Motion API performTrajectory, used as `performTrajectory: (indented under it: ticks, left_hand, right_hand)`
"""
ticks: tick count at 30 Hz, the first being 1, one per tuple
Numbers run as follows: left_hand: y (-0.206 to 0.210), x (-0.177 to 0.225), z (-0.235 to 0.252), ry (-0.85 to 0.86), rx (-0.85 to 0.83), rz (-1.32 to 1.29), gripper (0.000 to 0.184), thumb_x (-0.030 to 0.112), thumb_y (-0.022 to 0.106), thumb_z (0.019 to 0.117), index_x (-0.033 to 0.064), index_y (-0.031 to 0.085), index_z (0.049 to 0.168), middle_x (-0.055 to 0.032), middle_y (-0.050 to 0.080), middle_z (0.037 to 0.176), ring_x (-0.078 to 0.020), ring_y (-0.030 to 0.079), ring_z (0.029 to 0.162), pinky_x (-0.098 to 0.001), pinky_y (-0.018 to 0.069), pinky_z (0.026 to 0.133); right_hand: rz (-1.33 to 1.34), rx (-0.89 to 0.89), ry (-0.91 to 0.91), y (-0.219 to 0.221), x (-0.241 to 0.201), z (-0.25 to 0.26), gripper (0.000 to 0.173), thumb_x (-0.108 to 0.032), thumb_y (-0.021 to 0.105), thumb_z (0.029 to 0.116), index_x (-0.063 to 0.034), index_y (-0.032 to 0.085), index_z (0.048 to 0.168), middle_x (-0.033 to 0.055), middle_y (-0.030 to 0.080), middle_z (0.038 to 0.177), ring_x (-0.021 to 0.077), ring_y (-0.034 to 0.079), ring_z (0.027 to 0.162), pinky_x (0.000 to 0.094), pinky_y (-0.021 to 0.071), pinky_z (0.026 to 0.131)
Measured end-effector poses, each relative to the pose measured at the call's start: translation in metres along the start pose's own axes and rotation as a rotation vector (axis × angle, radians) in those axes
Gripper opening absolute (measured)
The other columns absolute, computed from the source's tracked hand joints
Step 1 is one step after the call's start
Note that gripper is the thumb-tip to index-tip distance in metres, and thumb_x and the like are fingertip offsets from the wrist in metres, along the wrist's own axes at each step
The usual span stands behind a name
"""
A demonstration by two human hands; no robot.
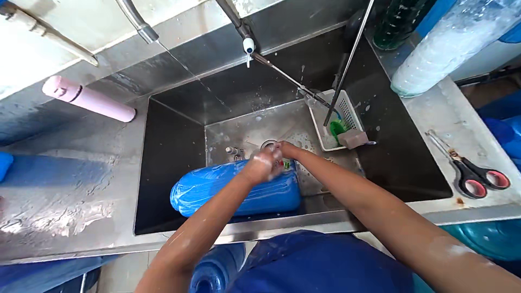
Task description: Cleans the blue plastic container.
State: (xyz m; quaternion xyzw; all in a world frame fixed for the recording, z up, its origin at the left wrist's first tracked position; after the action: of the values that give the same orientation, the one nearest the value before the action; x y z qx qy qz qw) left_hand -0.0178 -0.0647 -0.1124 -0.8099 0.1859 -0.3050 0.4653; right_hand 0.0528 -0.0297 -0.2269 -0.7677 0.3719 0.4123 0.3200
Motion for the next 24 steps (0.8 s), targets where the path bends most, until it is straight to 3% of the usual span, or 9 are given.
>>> performTrajectory:
  ticks: [2, 4, 8, 11, 15, 17, 19, 22, 24]
  left_hand:
    - [0.004, -0.005, -0.010, -0.011, -0.056, -0.036, 0.045, 0.028, 0.063, 0.1013, 0.0001, 0.062, 0.136, -0.0279, 0.067, 0.126, -0.0450, 0.062, 0.122, -0.0615, 0.0405, 0.109]
    - [-0.003, -0.011, -0.014, -0.050, -0.002, -0.038, 0.041, 0.033, 0.055, 0.1054, -0.0006, 0.070, 0.125, -0.0263, 0.070, 0.119, -0.0444, 0.063, 0.120, -0.0622, 0.0377, 0.108]
    - [0.012, -0.010, -0.023, 0.132, 0.209, -0.183, 0.040, 0.016, 0.072, 0.0915, -0.0070, 0.067, 0.124, -0.0286, 0.069, 0.118, -0.0463, 0.066, 0.112, -0.0640, 0.0459, 0.101]
    - [0.014, -0.013, -0.021, 0.062, 0.160, -0.192, 0.043, 0.024, 0.069, 0.0957, -0.0088, 0.065, 0.123, -0.0279, 0.071, 0.112, -0.0449, 0.068, 0.109, -0.0618, 0.0429, 0.105]
    - [0.016, -0.008, -0.023, 0.194, 0.133, -0.173, 0.046, 0.010, 0.066, 0.0947, -0.0041, 0.059, 0.138, -0.0276, 0.061, 0.137, -0.0449, 0.058, 0.129, -0.0616, 0.0436, 0.107]
    - [0.016, -0.002, -0.022, 0.200, 0.240, -0.132, 0.036, 0.011, 0.067, 0.0946, -0.0031, 0.066, 0.128, -0.0263, 0.067, 0.127, -0.0437, 0.065, 0.118, -0.0629, 0.0478, 0.099]
    - [0.019, 0.000, -0.019, 0.120, 0.223, -0.118, 0.035, 0.022, 0.065, 0.0978, -0.0051, 0.068, 0.120, -0.0260, 0.070, 0.116, -0.0421, 0.068, 0.110, -0.0621, 0.0452, 0.099]
    - [0.013, -0.012, -0.013, 0.040, 0.077, -0.277, 0.043, 0.031, 0.062, 0.1024, -0.0077, 0.064, 0.121, -0.0266, 0.069, 0.117, -0.0410, 0.066, 0.114, -0.0577, 0.0464, 0.104]
    - [0.010, -0.016, -0.018, 0.148, 0.122, -0.347, 0.040, 0.020, 0.060, 0.0991, -0.0077, 0.062, 0.128, -0.0278, 0.065, 0.126, -0.0424, 0.062, 0.121, -0.0582, 0.0454, 0.106]
  right_hand:
    - [-0.053, -0.016, -0.020, -0.003, -0.001, -0.008, 0.037, -0.022, 0.062, 0.1039, 0.0101, 0.065, 0.122, 0.0302, 0.059, 0.134, 0.0413, 0.053, 0.130, 0.0557, 0.0377, 0.113]
    - [-0.122, -0.015, -0.040, -0.011, -0.014, -0.031, 0.038, -0.021, 0.060, 0.1049, 0.0106, 0.065, 0.124, 0.0313, 0.053, 0.141, 0.0442, 0.048, 0.135, 0.0560, 0.0340, 0.115]
    - [-0.235, 0.034, -0.112, -0.008, -0.034, -0.102, 0.029, -0.008, 0.053, 0.1042, 0.0124, 0.064, 0.121, 0.0313, 0.058, 0.131, 0.0413, 0.057, 0.121, 0.0518, 0.0444, 0.106]
    - [-0.588, 0.042, -0.214, 0.020, -0.049, -0.143, 0.029, 0.000, 0.049, 0.1001, 0.0096, 0.066, 0.122, 0.0318, 0.060, 0.128, 0.0506, 0.055, 0.125, 0.0610, 0.0485, 0.098]
    - [-0.561, 0.163, -0.060, -0.014, -0.058, -0.137, 0.026, 0.004, 0.057, 0.0961, 0.0059, 0.070, 0.118, 0.0264, 0.061, 0.133, 0.0472, 0.051, 0.131, 0.0650, 0.0387, 0.106]
    - [-0.538, 0.351, -0.064, -0.018, -0.056, -0.130, 0.027, 0.005, 0.059, 0.0940, 0.0047, 0.071, 0.118, 0.0262, 0.062, 0.131, 0.0474, 0.053, 0.128, 0.0636, 0.0423, 0.106]
    - [-0.655, 0.242, -0.014, 0.017, -0.050, -0.135, 0.030, 0.004, 0.052, 0.0984, 0.0056, 0.067, 0.124, 0.0288, 0.059, 0.133, 0.0499, 0.051, 0.130, 0.0660, 0.0400, 0.105]
    - [-0.726, 0.039, 0.099, 0.021, -0.044, -0.157, 0.029, 0.002, 0.052, 0.1001, 0.0071, 0.066, 0.125, 0.0279, 0.056, 0.139, 0.0495, 0.045, 0.135, 0.0678, 0.0335, 0.107]
    - [-0.547, 0.192, 0.134, 0.000, -0.041, -0.154, 0.033, 0.001, 0.055, 0.0982, 0.0085, 0.063, 0.129, 0.0282, 0.055, 0.142, 0.0467, 0.048, 0.136, 0.0624, 0.0360, 0.112]
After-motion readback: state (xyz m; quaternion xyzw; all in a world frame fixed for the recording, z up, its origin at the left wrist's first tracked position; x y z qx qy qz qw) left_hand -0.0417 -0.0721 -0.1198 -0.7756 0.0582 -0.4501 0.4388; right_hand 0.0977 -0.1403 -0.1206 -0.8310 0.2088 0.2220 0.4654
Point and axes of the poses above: each hand's wrist, its own z-axis towards the middle knuckle, its own y-axis out of the palm, x = y × z, the point moved 7 cm from there along z, towards the middle knuckle
